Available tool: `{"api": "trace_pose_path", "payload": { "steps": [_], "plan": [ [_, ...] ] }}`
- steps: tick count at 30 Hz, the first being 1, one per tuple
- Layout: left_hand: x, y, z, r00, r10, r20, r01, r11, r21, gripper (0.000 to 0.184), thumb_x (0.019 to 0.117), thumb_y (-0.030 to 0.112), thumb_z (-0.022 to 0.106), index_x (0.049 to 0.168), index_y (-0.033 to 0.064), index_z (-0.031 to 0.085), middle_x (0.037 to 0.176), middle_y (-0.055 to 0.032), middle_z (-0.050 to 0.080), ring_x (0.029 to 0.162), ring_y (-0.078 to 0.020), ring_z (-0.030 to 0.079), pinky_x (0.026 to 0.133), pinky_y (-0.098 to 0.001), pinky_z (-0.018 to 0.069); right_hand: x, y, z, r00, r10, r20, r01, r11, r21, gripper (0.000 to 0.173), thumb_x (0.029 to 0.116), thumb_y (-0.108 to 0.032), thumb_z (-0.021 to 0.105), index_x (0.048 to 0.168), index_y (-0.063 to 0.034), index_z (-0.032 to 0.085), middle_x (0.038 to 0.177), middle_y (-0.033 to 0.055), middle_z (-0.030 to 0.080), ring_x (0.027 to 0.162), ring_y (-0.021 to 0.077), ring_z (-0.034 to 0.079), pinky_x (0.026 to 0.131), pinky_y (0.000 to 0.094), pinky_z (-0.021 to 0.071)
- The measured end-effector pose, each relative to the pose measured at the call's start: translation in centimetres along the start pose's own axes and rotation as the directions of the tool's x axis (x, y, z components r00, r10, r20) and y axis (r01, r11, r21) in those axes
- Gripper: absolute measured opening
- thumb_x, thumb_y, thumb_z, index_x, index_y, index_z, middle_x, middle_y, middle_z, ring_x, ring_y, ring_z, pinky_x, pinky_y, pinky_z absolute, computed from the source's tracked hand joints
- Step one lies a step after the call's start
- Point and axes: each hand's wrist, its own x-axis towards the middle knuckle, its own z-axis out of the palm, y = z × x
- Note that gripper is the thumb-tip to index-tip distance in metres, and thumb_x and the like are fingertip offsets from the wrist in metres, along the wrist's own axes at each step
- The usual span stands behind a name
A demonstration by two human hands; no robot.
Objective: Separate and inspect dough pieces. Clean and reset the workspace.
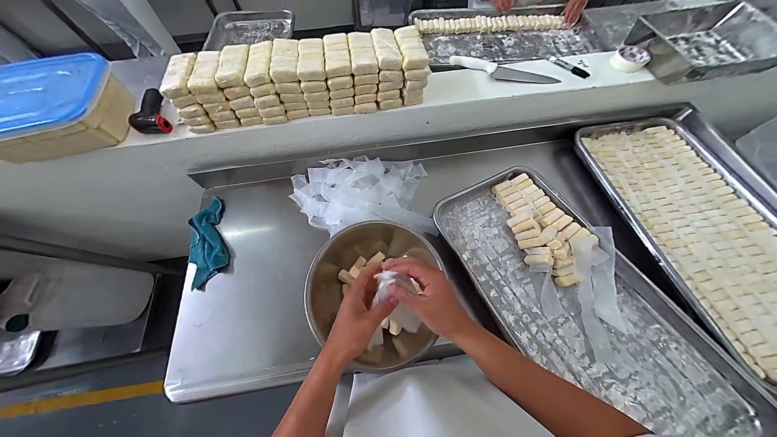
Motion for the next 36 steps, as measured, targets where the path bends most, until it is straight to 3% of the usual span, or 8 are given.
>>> {"api": "trace_pose_path", "payload": {
  "steps": [3,8,11,13,19,24,29,36],
  "plan": [
    [2.0,0.8,0.7,0.996,0.018,-0.084,-0.013,0.998,0.069,0.025,0.1005,0.005,0.052,0.121,-0.0026,0.063,0.087,-0.0064,0.07,0.071,-0.0117,0.068,0.067,-0.0311,0.0596,0.3,-0.1,-1.5,1.0,0.014,0.019,-0.009,0.968,-0.251,0.041,0.0939,-0.034,0.07,0.128,-0.0116,0.071,0.147,0.0062,0.056,0.138,0.0217,0.049,0.112,0.047,0.0437],
    [13.6,4.5,-3.2,0.911,-0.123,-0.393,0.15,0.988,0.04,0.024,0.1038,0.021,0.047,0.114,0.0017,0.058,0.082,0.0,0.057,0.067,-0.0045,0.055,0.061,-0.0263,0.0509,-1.1,1.6,-6.9,0.976,0.134,-0.175,-0.183,0.934,-0.307,0.046,0.0976,-0.028,0.067,0.137,-0.0036,0.062,0.142,0.0151,0.057,0.128,0.0256,0.057,0.104,0.0441,0.0501],
    [19.2,6.1,-5.7,0.892,-0.268,-0.364,0.302,0.952,0.04,0.052,0.1064,0.041,0.039,0.142,0.0033,0.045,0.127,-0.0197,0.057,0.108,-0.0296,0.06,0.088,-0.0505,0.0507,-2.9,4.4,-10.8,0.953,0.177,-0.247,-0.264,0.883,-0.387,0.038,0.0994,-0.024,0.066,0.131,-0.0027,0.065,0.137,0.0154,0.061,0.127,0.0262,0.058,0.105,0.0452,0.0497],
    [20.3,6.5,-7.0,0.879,-0.27,-0.393,0.321,0.945,0.069,0.069,0.1042,0.048,0.046,0.156,0.004,0.031,0.156,-0.0271,0.036,0.14,-0.0454,0.039,0.106,-0.0671,0.0362,-4.0,6.2,-14.1,0.938,0.19,-0.291,-0.313,0.825,-0.471,0.038,0.0996,-0.024,0.066,0.131,-0.0017,0.065,0.138,0.017,0.061,0.13,0.0291,0.057,0.109,0.0485,0.0477],
    [15.3,5.6,-4.6,0.965,-0.053,-0.258,0.114,0.967,0.227,0.058,0.107,0.031,0.047,0.156,0.0061,0.032,0.147,-0.0228,0.049,0.127,-0.0326,0.055,0.1,-0.053,0.0482,-2.1,10.4,-25.9,0.821,0.245,-0.516,-0.55,0.582,-0.599,0.056,0.0935,-0.026,0.073,0.138,0.0053,0.058,0.139,0.0321,0.055,0.132,0.049,0.051,0.109,0.0679,0.0382],
    [9.1,2.1,-0.4,0.998,-0.05,-0.035,0.055,0.984,0.171,0.043,0.105,0.015,0.049,0.145,-0.0006,0.047,0.129,-0.0172,0.065,0.111,-0.0259,0.068,0.094,-0.0433,0.0575,2.4,15.8,-30.1,0.759,0.357,-0.544,-0.646,0.31,-0.697,0.09,0.0893,-0.055,0.072,0.149,0.0062,0.045,0.161,0.0353,0.025,0.153,0.0526,0.014,0.118,0.0754,0.0064],
    [3.5,-0.4,-0.3,0.993,-0.051,-0.103,0.068,0.984,0.162,0.043,0.0994,0.014,0.051,0.138,-0.0038,0.053,0.122,-0.0138,0.07,0.108,-0.0223,0.071,0.091,-0.038,0.0599,2.6,16.3,-24.6,0.894,0.3,-0.334,-0.425,0.329,-0.843,0.065,0.088,-0.034,0.078,0.128,0.012,0.057,0.124,0.0352,0.061,0.123,0.0517,0.056,0.111,0.0673,0.0345],
    [-0.7,-3.0,-2.2,0.964,-0.089,-0.25,0.112,0.99,0.081,0.039,0.1,0.012,0.048,0.134,-0.005,0.055,0.117,-0.0123,0.072,0.104,-0.0206,0.072,0.088,-0.035,0.0602,1.5,14.6,-22.5,0.816,0.522,-0.249,-0.451,0.304,-0.839,0.049,0.1,-0.038,0.065,0.127,0.0018,0.056,0.105,0.0285,0.067,0.1,0.0494,0.067,0.082,0.0663,0.053]
  ]
}}
